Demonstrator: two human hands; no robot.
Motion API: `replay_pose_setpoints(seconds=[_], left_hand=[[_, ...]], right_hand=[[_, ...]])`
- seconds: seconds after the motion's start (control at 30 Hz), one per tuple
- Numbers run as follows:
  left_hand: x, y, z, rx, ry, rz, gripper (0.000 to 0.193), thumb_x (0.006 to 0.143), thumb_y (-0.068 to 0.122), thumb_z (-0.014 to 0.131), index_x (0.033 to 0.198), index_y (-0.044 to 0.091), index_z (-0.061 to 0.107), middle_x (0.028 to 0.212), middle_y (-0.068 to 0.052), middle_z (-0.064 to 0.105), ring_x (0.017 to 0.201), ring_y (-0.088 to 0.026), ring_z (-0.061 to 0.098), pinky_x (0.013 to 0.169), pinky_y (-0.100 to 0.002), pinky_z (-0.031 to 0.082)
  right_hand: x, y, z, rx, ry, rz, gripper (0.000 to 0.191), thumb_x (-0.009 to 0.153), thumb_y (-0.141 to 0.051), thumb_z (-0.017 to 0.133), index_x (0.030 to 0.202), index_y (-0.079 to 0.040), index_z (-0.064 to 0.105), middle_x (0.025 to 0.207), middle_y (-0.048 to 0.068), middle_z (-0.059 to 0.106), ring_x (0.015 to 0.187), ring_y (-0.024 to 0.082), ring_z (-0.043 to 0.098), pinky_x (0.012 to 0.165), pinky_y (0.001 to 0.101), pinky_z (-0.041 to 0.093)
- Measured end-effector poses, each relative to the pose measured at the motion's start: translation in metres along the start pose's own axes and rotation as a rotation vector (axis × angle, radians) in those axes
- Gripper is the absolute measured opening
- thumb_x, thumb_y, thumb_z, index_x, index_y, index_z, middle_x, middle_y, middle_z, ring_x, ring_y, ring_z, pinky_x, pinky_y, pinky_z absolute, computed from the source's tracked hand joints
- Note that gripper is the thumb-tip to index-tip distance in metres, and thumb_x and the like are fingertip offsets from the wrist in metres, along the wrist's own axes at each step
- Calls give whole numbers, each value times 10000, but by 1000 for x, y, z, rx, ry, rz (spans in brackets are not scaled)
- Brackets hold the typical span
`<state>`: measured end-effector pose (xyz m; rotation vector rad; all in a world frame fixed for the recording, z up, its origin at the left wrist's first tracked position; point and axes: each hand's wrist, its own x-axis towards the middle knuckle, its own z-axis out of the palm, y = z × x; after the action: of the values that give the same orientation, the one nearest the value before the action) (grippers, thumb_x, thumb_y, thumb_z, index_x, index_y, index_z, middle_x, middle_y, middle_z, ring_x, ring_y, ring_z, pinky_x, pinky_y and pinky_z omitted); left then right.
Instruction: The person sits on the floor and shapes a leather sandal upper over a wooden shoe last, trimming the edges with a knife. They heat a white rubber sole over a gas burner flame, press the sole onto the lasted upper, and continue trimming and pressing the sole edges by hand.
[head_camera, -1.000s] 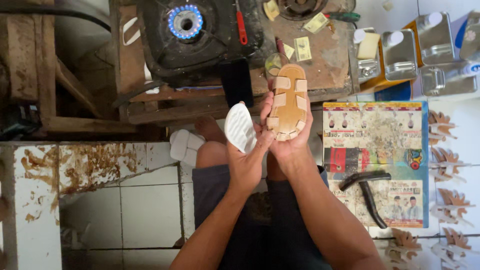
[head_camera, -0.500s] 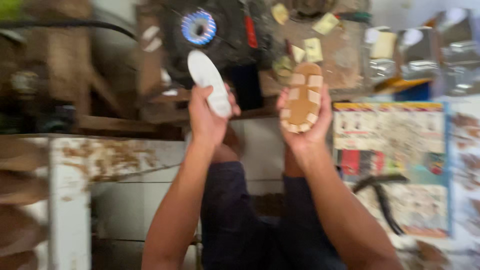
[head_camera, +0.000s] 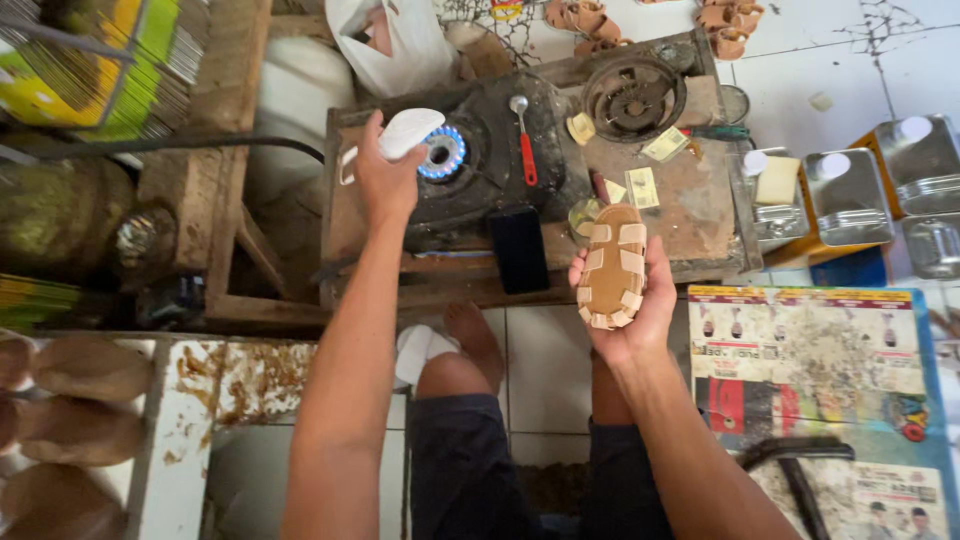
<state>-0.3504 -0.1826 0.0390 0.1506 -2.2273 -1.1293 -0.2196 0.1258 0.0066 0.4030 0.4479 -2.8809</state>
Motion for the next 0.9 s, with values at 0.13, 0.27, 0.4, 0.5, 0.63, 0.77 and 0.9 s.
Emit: replay_pose_setpoints(seconds=[0.13, 0.27, 0.4, 0.5, 0.63, 0.77, 0.9], left_hand=[[9, 10, -9, -296, 104, -175, 653, 796, 35, 870, 1361, -15, 546, 1172, -176, 676, 1038, -287, 665, 896, -378, 555], [-7, 38, -14, -702, 371, -374, 446, 875, 18, 753, 1258, 54, 527, 1130, -88, 698, 979, -214, 709, 803, -340, 614], [-15, 51, -24, -859, 84, -749, 405, 866, 177, 574, 1258, 96, 509, 942, -100, 663, 763, -278, 699, 620, -434, 616], [1, 38, -27, -768, -9, -738, 519, 860, 229, 570, 1367, 123, 562, 1016, -124, 647, 783, -293, 630, 662, -453, 568], [12, 10, -16, 40, 9, -29, 637, 850, 212, 823, 1450, 119, 629, 1198, -163, 611, 1012, -309, 583, 901, -431, 502], [12, -1, -11, 31, 2, 69, 708, 750, 163, 932, 1370, 27, 616, 1304, -154, 632, 1201, -285, 620, 1059, -392, 485], [13, -1, -23, -71, -7, 37, 934, 704, 137, 956, 1479, 16, 448, 1293, -171, 622, 1179, -306, 622, 1010, -396, 507]], right_hand=[[-3, -2, 1, 4, 75, 24, 537, 1078, -482, 409, 1268, -27, 622, 1061, 167, 683, 943, 303, 653, 855, 429, 563], [-5, 1, 3, -18, -19, -15, 516, 1086, -460, 419, 1284, -26, 617, 1081, 166, 679, 945, 314, 651, 844, 443, 555], [-7, 3, 3, -53, 2, 13, 537, 1080, -485, 417, 1277, -28, 617, 1050, 171, 678, 931, 314, 658, 842, 435, 565], [-8, 3, 2, -94, 35, 37, 557, 1057, -503, 430, 1270, -25, 622, 1035, 175, 685, 913, 319, 661, 830, 429, 571], [-8, 2, 2, -122, 21, 35, 563, 1048, -531, 478, 1278, -37, 622, 1025, 159, 682, 897, 327, 666, 815, 421, 567], [-7, 0, 4, -138, -22, 31, 550, 1028, -501, 545, 1304, -31, 623, 1064, 169, 694, 901, 328, 685, 810, 421, 578], [-4, 1, 5, -156, -58, 26, 503, 1010, -438, 589, 1314, -38, 627, 1112, 146, 704, 883, 349, 698, 778, 436, 585]])
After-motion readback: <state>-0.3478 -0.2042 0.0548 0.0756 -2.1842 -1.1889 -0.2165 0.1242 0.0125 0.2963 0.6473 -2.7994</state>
